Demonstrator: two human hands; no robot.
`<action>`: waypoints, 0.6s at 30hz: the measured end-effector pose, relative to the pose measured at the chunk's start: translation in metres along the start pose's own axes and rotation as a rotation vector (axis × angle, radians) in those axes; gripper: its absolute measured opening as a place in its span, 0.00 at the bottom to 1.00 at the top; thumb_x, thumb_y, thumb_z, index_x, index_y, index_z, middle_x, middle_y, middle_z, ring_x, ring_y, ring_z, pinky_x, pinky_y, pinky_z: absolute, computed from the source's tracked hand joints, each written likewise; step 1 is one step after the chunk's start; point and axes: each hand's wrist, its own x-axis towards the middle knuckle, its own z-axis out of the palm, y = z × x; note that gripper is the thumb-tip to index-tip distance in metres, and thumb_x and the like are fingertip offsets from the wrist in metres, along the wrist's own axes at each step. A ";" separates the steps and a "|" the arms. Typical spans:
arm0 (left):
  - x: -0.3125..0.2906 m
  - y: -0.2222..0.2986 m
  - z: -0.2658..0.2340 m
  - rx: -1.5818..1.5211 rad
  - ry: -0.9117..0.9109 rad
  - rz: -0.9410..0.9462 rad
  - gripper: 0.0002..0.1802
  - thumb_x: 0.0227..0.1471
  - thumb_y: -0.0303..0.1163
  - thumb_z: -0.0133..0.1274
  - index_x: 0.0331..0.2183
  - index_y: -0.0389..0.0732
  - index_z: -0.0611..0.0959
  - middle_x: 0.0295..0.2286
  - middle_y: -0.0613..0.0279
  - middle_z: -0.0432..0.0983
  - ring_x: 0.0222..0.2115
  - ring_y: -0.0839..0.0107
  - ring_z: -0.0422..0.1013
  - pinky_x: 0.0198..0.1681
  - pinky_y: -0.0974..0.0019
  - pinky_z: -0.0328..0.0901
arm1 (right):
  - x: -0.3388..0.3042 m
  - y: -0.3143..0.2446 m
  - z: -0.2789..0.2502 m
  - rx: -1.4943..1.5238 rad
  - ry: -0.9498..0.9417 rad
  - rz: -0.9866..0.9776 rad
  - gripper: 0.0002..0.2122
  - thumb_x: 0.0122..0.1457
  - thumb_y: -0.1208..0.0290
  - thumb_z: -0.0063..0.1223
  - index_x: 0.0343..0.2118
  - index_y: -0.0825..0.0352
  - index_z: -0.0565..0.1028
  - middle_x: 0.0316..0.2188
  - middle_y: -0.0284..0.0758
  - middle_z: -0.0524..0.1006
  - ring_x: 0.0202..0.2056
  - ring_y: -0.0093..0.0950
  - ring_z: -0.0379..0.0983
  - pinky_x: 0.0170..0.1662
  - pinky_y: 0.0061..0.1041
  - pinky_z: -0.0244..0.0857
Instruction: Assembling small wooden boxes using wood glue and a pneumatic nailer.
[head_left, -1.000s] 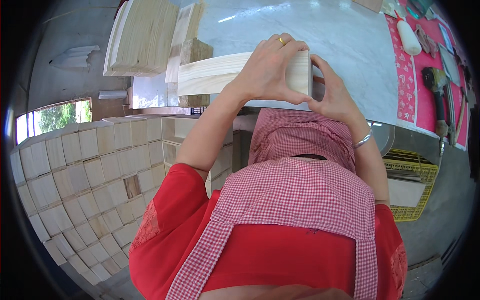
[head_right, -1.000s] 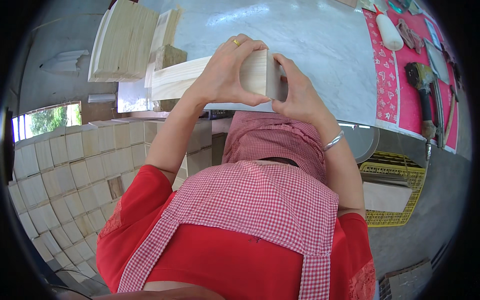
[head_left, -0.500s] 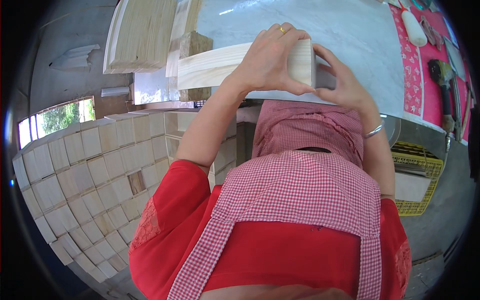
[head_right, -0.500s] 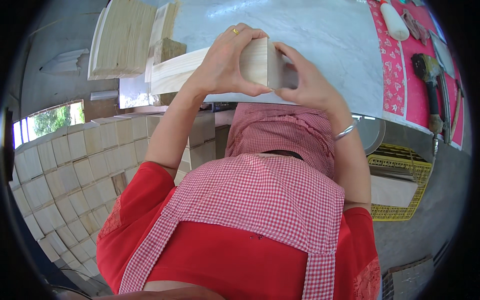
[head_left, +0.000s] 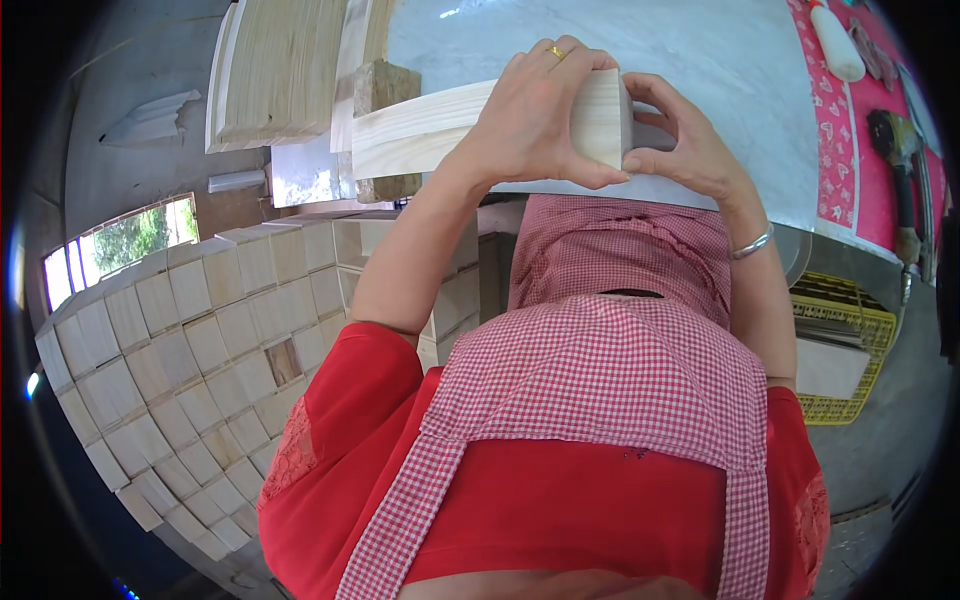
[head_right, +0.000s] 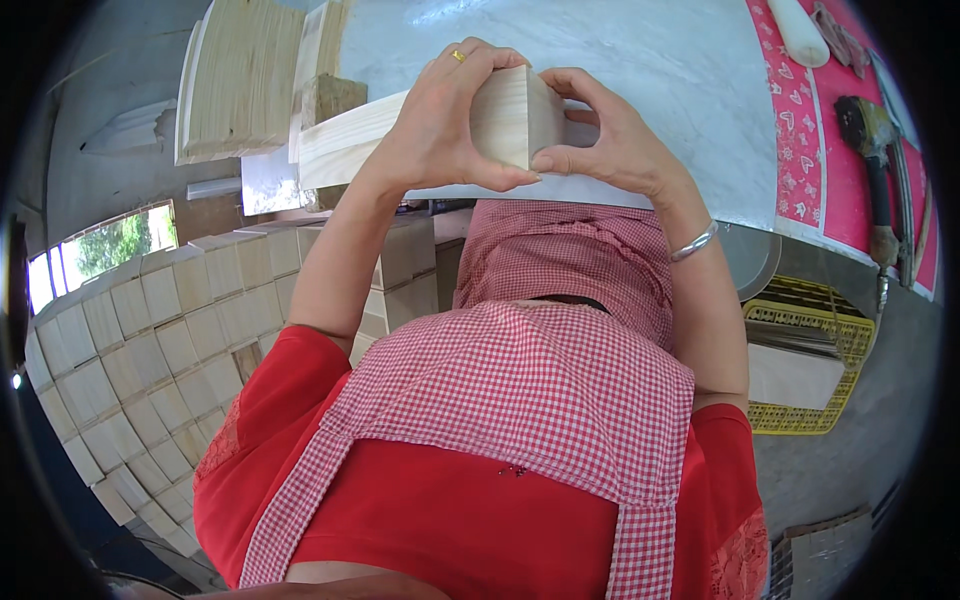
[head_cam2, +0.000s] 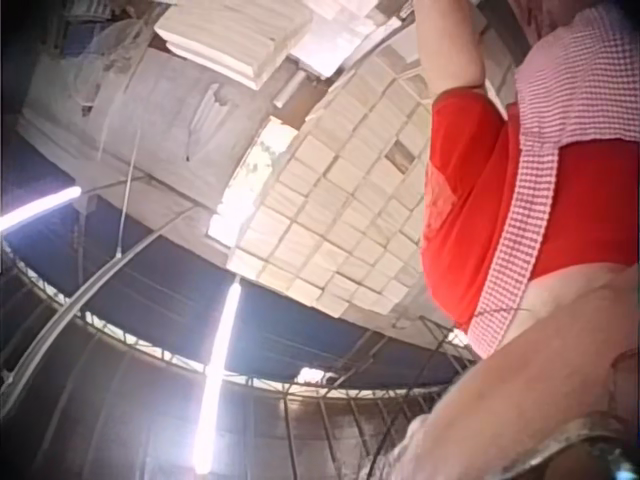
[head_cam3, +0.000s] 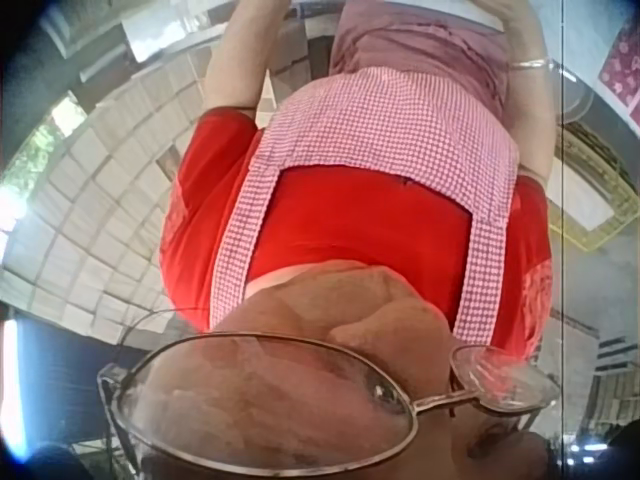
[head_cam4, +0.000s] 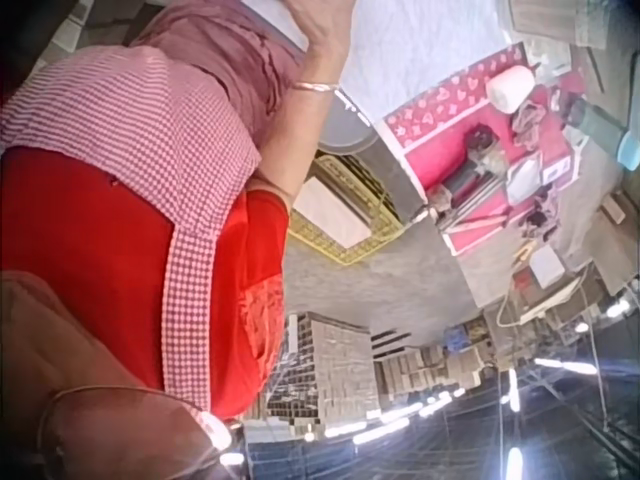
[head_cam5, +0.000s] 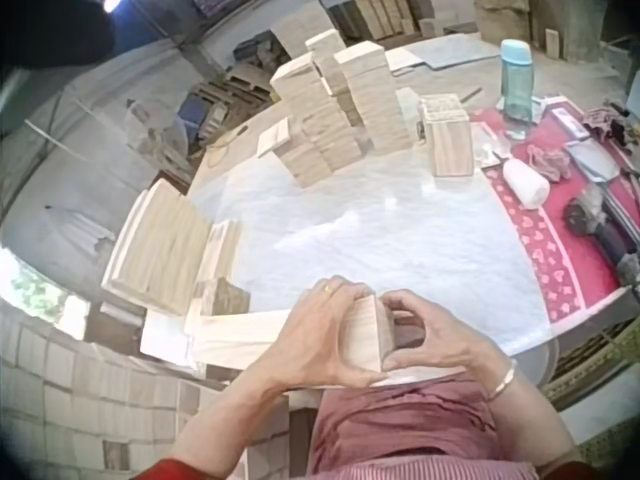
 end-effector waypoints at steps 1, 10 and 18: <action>-0.001 0.000 0.000 -0.001 0.006 0.003 0.48 0.22 0.48 0.72 0.48 0.38 0.74 0.41 0.55 0.70 0.44 0.53 0.67 0.49 0.55 0.62 | 0.000 0.000 0.000 0.001 0.002 0.001 0.42 0.44 0.54 0.73 0.60 0.68 0.64 0.56 0.40 0.68 0.59 0.35 0.64 0.65 0.38 0.57; -0.002 0.003 -0.002 -0.017 0.011 -0.021 0.48 0.21 0.48 0.71 0.48 0.38 0.74 0.41 0.54 0.71 0.44 0.53 0.68 0.49 0.55 0.62 | -0.010 -0.018 0.011 -0.154 0.076 -0.144 0.42 0.50 0.56 0.67 0.65 0.67 0.58 0.64 0.46 0.59 0.64 0.40 0.57 0.66 0.38 0.53; 0.000 0.003 -0.002 -0.023 -0.014 -0.043 0.48 0.21 0.48 0.71 0.48 0.39 0.74 0.42 0.54 0.71 0.45 0.53 0.67 0.50 0.55 0.61 | -0.059 -0.051 0.051 -0.174 0.146 -0.185 0.37 0.54 0.58 0.62 0.65 0.66 0.60 0.67 0.45 0.54 0.66 0.42 0.53 0.66 0.39 0.51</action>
